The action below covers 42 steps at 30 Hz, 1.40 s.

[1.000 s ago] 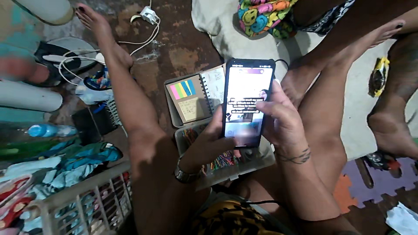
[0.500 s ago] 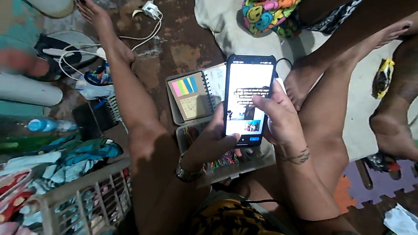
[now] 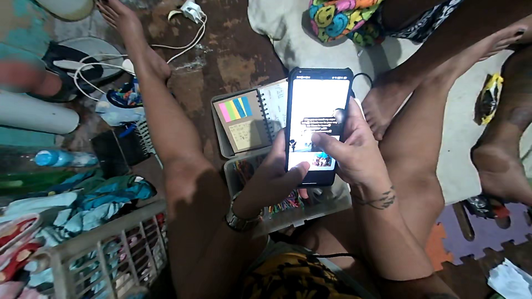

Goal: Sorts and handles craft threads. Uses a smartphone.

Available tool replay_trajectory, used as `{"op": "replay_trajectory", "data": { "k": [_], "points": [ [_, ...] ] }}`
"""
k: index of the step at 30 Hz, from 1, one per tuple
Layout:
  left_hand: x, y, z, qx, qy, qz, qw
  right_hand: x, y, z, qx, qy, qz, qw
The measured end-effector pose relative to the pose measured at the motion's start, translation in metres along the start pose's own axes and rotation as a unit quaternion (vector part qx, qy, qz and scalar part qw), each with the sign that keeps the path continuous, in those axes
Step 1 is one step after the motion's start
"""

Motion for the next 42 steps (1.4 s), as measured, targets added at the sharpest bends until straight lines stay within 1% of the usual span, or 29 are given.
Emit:
{"op": "replay_trajectory", "data": {
  "k": [9, 15, 23, 27, 29, 34, 36, 42],
  "points": [
    [-0.0007, 0.0009, 0.0012, 0.011, 0.015, 0.014, 1.0, -0.0003, -0.0004, 0.0001, -0.021, 0.0, -0.015, 1.0],
    [-0.0011, -0.0002, 0.0002, -0.018, -0.005, 0.009, 1.0, -0.0003, -0.0017, 0.0014, -0.062, 0.004, -0.037, 0.997],
    [-0.003, 0.0041, 0.0005, -0.01, -0.001, -0.01, 1.0, -0.0012, -0.0023, 0.003, -0.097, 0.025, -0.036, 0.994],
    [-0.0004, -0.0005, -0.0013, -0.028, -0.011, -0.002, 1.0, -0.0008, -0.0018, 0.0024, -0.111, 0.029, -0.042, 0.992],
    [-0.0001, -0.0011, -0.0015, -0.032, -0.014, -0.001, 0.999, -0.0003, -0.0015, 0.0013, -0.101, 0.016, -0.039, 0.994],
    [-0.001, -0.0001, -0.0033, -0.051, -0.016, -0.011, 0.998, 0.0, -0.0044, 0.0002, 0.045, -0.068, -0.014, 0.997],
    [-0.0014, 0.0003, -0.004, -0.061, -0.021, -0.014, 0.998, -0.0002, -0.005, 0.0006, 0.058, -0.075, -0.014, 0.995],
    [-0.002, 0.0, -0.0054, -0.075, -0.033, -0.008, 0.997, -0.001, -0.0012, 0.0003, 0.033, -0.073, -0.027, 0.996]
  ]
}}
Point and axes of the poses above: each hand's wrist, its own x-axis towards the middle knuckle, its own z-axis out of the palm, y = z × x, the point moved 5 cm from there along x, towards the middle knuckle, and after that the axes turned 7 degrees about y, right-handed, at the moved point
